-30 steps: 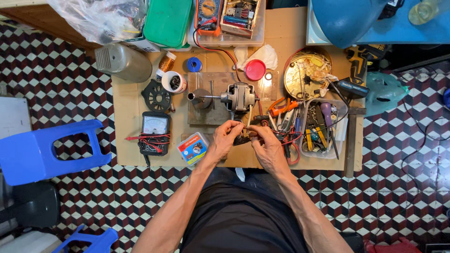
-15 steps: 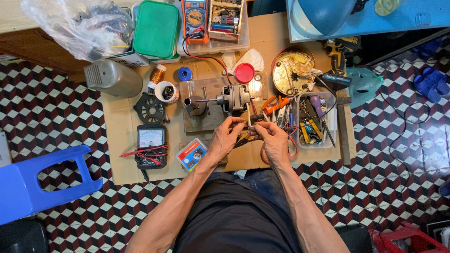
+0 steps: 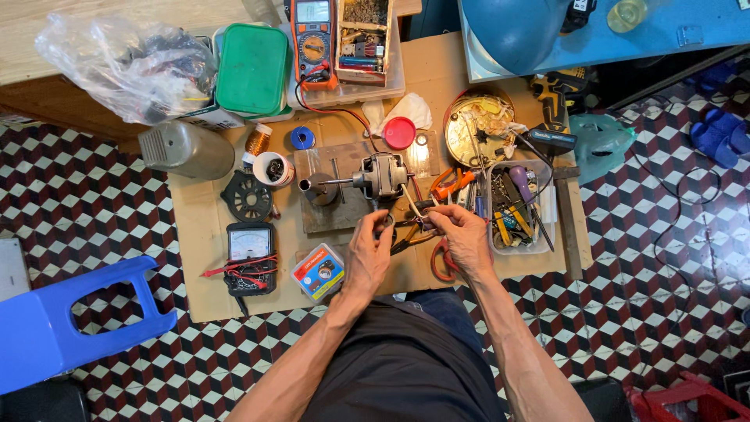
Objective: The person strips and twists wires, then uses a multimeter to test connections on a small motor or generator assembly. They repeatedly strip wire ends, twist them together, and probe the assembly with multimeter leads while adjusting the wiring.
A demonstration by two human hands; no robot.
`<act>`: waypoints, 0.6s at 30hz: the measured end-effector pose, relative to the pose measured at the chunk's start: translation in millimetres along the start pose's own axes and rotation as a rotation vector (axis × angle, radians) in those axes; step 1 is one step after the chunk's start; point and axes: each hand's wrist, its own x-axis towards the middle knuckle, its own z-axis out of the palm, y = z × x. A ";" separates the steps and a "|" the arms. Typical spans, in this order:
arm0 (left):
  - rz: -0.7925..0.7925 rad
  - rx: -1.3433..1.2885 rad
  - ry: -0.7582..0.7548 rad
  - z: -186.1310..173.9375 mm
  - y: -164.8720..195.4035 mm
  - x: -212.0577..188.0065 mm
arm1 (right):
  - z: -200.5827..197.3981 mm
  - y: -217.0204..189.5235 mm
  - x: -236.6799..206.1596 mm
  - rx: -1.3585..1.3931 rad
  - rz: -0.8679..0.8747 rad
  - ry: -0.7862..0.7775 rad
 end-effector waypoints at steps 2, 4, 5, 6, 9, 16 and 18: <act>-0.160 0.087 -0.012 0.4 -4.3 -14.3 | -0.5 -5.7 -1.2 -0.034 0.006 0.002; -0.429 -0.121 -0.202 7.6 -9.9 -17.5 | 0.2 -12.0 0.6 -0.067 0.019 0.005; -0.561 -0.228 -0.295 11.8 -13.1 -17.2 | 1.0 -14.8 0.4 -0.081 0.038 0.004; -0.628 -0.370 -0.302 15.9 -15.8 -16.3 | 0.8 -17.7 -0.6 -0.097 0.056 0.004; -0.836 -0.731 -0.319 29.9 -19.8 -7.5 | 2.1 -23.8 0.7 -0.091 0.106 -0.005; -0.906 -1.300 -0.412 42.0 -7.4 8.7 | 6.1 -23.0 -0.4 -0.014 0.115 0.003; -0.923 -1.343 -0.420 37.3 -3.9 8.3 | 5.1 -20.6 -2.0 -0.051 0.122 0.019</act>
